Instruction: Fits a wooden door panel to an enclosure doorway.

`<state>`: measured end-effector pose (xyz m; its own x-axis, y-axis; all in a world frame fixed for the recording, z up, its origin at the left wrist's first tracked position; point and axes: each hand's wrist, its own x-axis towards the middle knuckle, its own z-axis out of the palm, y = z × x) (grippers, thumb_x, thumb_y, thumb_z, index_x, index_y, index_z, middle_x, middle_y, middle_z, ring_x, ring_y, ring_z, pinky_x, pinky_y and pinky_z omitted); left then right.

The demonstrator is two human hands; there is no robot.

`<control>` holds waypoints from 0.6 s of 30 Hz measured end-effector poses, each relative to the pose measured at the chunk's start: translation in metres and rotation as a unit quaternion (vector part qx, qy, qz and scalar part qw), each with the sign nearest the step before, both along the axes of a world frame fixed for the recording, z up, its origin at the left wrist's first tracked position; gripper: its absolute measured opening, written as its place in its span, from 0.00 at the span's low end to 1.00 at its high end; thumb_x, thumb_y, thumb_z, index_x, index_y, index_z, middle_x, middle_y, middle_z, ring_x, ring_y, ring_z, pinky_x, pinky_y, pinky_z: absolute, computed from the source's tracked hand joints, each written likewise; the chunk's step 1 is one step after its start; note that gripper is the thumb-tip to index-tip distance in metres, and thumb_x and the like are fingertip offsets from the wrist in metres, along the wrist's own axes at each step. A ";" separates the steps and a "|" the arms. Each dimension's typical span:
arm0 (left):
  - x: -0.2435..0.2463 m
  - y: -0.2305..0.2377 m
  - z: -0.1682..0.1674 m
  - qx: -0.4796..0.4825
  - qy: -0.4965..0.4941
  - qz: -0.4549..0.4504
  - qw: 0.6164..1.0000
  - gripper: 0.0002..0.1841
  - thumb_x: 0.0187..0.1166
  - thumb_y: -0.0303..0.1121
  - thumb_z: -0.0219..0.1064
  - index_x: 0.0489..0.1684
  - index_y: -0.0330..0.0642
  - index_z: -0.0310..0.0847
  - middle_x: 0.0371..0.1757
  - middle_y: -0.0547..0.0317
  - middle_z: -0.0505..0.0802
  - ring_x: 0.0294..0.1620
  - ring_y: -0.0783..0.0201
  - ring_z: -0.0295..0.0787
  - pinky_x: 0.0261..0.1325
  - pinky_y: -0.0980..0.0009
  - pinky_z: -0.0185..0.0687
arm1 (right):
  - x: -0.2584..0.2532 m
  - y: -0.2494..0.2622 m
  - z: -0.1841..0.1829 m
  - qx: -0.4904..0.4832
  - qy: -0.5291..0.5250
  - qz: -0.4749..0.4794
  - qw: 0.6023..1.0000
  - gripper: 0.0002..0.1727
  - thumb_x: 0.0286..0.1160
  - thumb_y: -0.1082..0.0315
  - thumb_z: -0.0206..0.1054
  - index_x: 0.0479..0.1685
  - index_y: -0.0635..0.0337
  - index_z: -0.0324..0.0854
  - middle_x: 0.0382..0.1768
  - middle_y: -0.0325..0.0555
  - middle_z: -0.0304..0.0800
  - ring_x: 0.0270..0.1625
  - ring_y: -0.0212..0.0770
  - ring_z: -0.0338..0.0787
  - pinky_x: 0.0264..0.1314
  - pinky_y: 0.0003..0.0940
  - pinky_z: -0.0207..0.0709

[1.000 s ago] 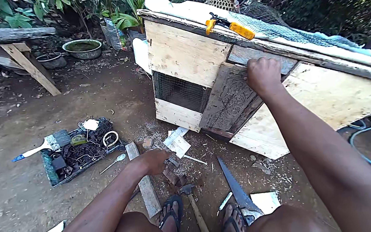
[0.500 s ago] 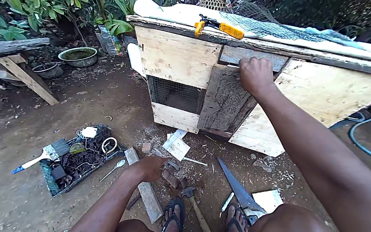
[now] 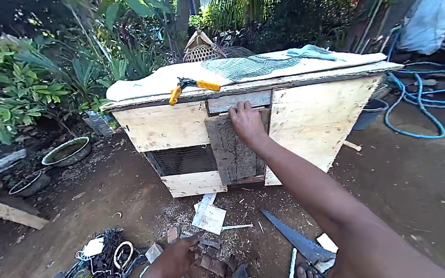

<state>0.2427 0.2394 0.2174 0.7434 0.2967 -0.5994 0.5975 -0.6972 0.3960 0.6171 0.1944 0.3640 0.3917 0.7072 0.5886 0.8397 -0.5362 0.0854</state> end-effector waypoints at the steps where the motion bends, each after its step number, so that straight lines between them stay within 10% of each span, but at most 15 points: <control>1: 0.008 0.003 0.001 0.001 -0.032 0.005 0.999 0.34 0.84 0.34 0.64 0.93 0.55 0.62 0.77 0.52 0.87 0.73 0.52 0.88 0.79 0.48 0.78 | -0.001 0.000 -0.006 0.014 0.006 0.002 1.000 0.15 0.79 0.75 0.62 0.61 0.56 0.83 0.58 0.61 0.83 0.64 0.65 0.85 0.38 0.53 0.86; 7: 0.110 0.013 0.039 0.138 -0.266 0.172 0.938 0.09 0.83 0.38 0.68 0.49 0.44 0.89 0.39 0.59 0.97 0.40 0.62 0.95 0.53 0.52 0.90 | -0.005 -0.006 -0.023 0.060 0.044 -0.009 0.997 0.19 0.77 0.74 0.66 0.65 0.49 0.82 0.60 0.53 0.81 0.65 0.59 0.82 0.34 0.47 0.85; 18: 0.236 0.049 0.014 0.242 -0.383 0.301 0.839 0.18 0.88 0.40 0.64 0.64 0.36 0.80 0.49 0.42 0.95 0.52 0.43 0.94 0.60 0.37 0.84 | 0.039 -0.036 0.013 -0.035 0.057 0.152 0.986 0.09 0.81 0.69 0.65 0.51 0.52 0.89 0.50 0.52 0.86 0.58 0.56 0.87 0.38 0.48 0.87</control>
<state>0.4791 0.2885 0.2315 0.4842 0.8273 0.2848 0.5980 -0.5505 0.5825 0.6560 0.1584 0.3774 0.2167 0.8390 0.4991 0.9669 -0.2551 0.0091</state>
